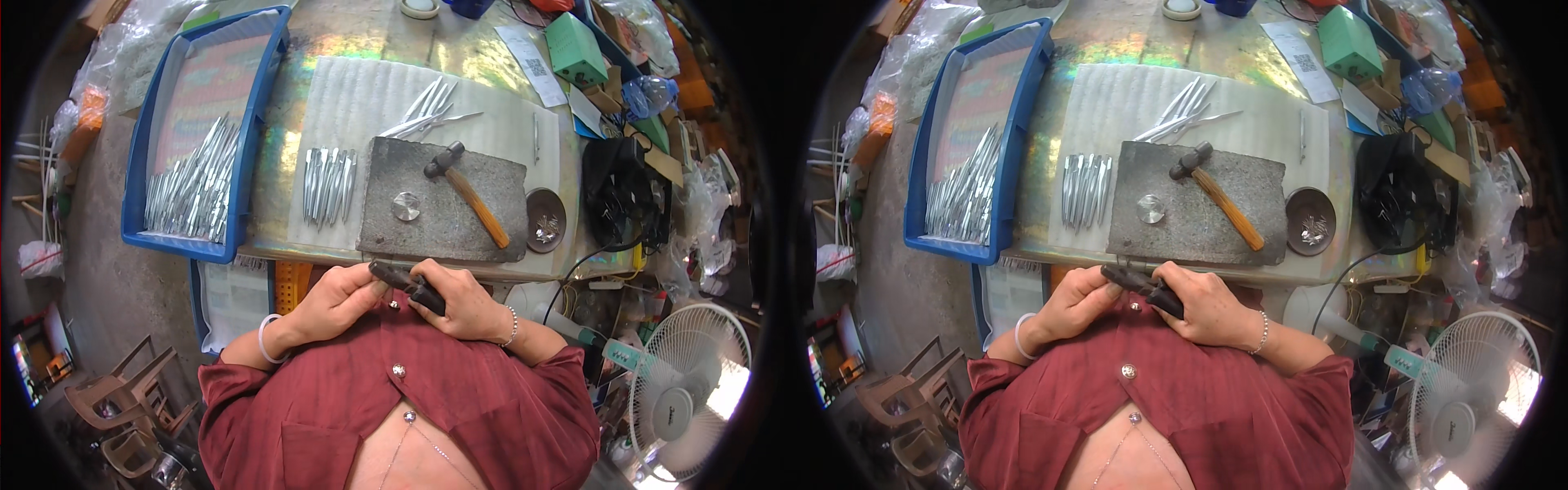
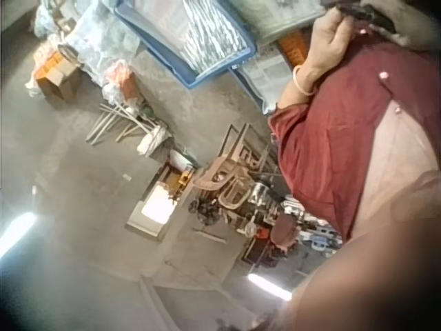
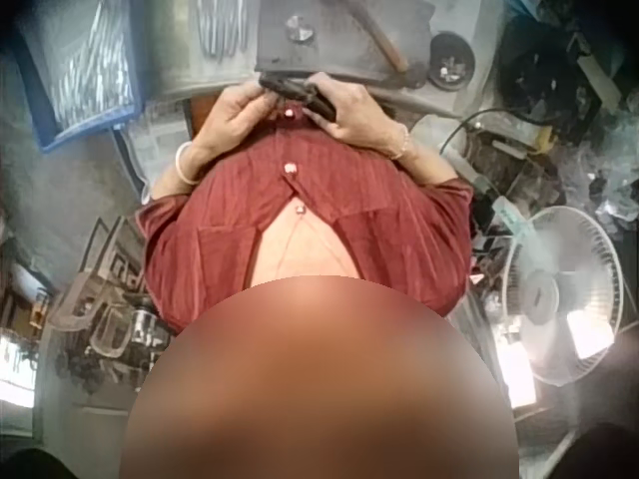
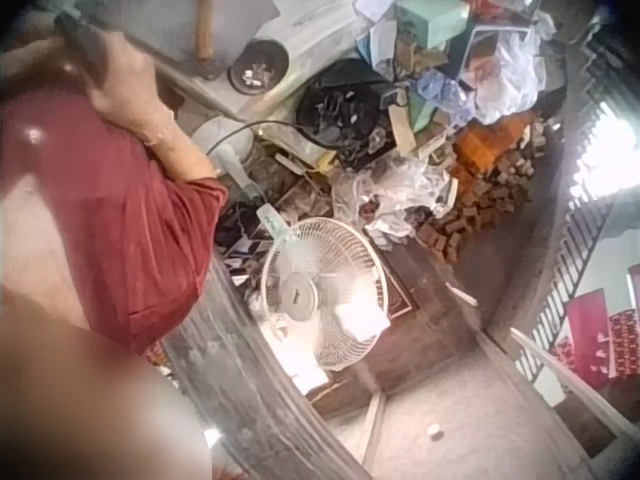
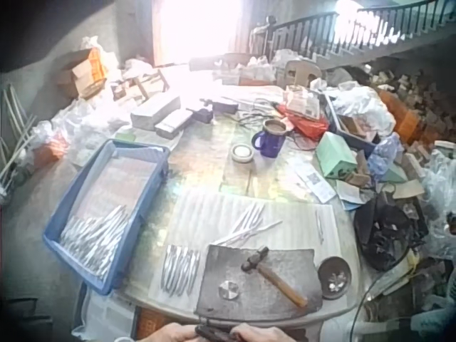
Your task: Marking and shaping small metal parts using a hammer and punch on a workshop bench.
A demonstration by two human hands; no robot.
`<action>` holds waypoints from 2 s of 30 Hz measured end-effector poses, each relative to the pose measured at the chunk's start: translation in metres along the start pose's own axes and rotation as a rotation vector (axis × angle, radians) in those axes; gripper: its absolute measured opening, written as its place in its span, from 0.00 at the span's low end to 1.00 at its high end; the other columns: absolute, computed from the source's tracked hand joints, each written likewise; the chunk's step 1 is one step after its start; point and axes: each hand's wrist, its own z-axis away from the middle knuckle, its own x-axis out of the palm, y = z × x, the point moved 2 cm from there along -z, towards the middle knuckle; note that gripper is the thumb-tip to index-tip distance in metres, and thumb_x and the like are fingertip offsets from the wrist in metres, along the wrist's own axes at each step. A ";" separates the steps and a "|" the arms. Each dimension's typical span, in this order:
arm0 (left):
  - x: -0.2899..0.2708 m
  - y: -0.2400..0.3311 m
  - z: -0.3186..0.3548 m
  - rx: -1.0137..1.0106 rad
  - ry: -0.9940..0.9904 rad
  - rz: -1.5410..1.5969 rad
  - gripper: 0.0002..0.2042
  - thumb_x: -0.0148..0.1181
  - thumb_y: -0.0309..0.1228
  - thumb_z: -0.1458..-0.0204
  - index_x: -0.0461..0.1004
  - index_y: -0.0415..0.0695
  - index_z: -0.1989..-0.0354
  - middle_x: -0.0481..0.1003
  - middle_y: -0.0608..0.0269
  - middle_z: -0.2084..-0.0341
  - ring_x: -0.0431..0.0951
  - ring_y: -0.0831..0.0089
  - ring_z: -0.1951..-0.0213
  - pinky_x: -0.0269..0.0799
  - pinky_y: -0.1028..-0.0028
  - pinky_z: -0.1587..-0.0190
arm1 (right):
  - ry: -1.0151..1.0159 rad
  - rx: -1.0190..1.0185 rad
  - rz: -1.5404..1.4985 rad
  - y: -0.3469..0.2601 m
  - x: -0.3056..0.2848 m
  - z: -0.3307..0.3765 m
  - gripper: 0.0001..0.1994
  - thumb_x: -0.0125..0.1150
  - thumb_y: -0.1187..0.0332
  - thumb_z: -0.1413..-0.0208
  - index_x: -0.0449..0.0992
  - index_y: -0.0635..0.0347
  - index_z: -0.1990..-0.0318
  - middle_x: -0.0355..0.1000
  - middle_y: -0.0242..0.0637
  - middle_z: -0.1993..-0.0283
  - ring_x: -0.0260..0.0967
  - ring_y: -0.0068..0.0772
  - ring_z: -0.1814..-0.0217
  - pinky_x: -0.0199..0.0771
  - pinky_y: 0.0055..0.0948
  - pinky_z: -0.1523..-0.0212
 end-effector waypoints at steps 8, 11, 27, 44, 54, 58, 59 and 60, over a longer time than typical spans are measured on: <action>0.002 -0.019 0.010 -0.184 -0.246 0.696 0.12 0.47 0.33 0.38 0.71 0.38 0.65 0.61 0.74 0.86 0.55 0.87 0.84 0.51 0.82 0.80 | -0.031 -0.042 -0.040 -0.006 0.003 0.006 0.16 0.63 0.74 0.53 0.65 0.64 0.58 0.69 0.46 0.69 0.71 0.50 0.68 0.68 0.38 0.68; 0.003 -0.001 0.004 0.110 -0.038 0.028 0.08 0.49 0.29 0.41 0.71 0.36 0.64 0.65 0.70 0.85 0.64 0.79 0.86 0.59 0.78 0.82 | -0.006 -0.037 -0.014 -0.005 0.005 0.006 0.16 0.63 0.74 0.53 0.65 0.64 0.58 0.69 0.47 0.69 0.71 0.50 0.68 0.68 0.37 0.68; -0.011 -0.012 -0.001 0.234 0.018 -0.222 0.06 0.52 0.27 0.43 0.73 0.37 0.64 0.67 0.61 0.86 0.67 0.73 0.84 0.60 0.76 0.80 | 0.032 0.012 -0.068 -0.006 0.010 0.003 0.16 0.64 0.71 0.51 0.65 0.64 0.57 0.68 0.46 0.69 0.70 0.48 0.68 0.68 0.35 0.67; -0.015 0.006 0.005 0.574 0.149 -1.039 0.12 0.59 0.21 0.60 0.72 0.37 0.63 0.66 0.62 0.83 0.70 0.67 0.85 0.65 0.70 0.83 | 0.053 0.024 -0.061 -0.002 0.014 -0.003 0.17 0.65 0.70 0.52 0.66 0.64 0.57 0.68 0.46 0.69 0.70 0.48 0.69 0.67 0.34 0.68; -0.013 -0.041 0.008 -0.107 -0.275 0.670 0.10 0.49 0.31 0.40 0.74 0.38 0.66 0.67 0.72 0.82 0.61 0.84 0.80 0.58 0.82 0.74 | -0.022 0.010 -0.055 -0.005 0.012 -0.001 0.18 0.66 0.69 0.53 0.66 0.63 0.57 0.69 0.46 0.68 0.70 0.47 0.68 0.68 0.35 0.67; -0.017 -0.027 0.009 -0.175 -0.271 0.596 0.10 0.49 0.31 0.40 0.73 0.39 0.67 0.66 0.72 0.83 0.60 0.85 0.81 0.56 0.82 0.76 | -0.032 0.022 -0.048 -0.005 0.010 -0.001 0.18 0.66 0.68 0.53 0.66 0.63 0.57 0.69 0.46 0.68 0.70 0.47 0.68 0.68 0.35 0.67; -0.020 -0.019 0.007 -0.111 -0.215 0.298 0.09 0.50 0.31 0.40 0.73 0.38 0.66 0.67 0.70 0.83 0.61 0.84 0.81 0.58 0.80 0.76 | -0.021 0.016 -0.046 -0.004 0.009 -0.001 0.18 0.66 0.68 0.53 0.66 0.63 0.57 0.69 0.46 0.68 0.70 0.47 0.68 0.68 0.34 0.67; -0.013 -0.005 0.007 0.103 0.028 -0.195 0.06 0.53 0.28 0.43 0.73 0.38 0.65 0.69 0.65 0.83 0.65 0.79 0.83 0.62 0.76 0.78 | -0.011 0.011 -0.045 -0.003 0.009 -0.001 0.18 0.66 0.68 0.53 0.66 0.63 0.56 0.69 0.46 0.69 0.71 0.47 0.68 0.68 0.34 0.67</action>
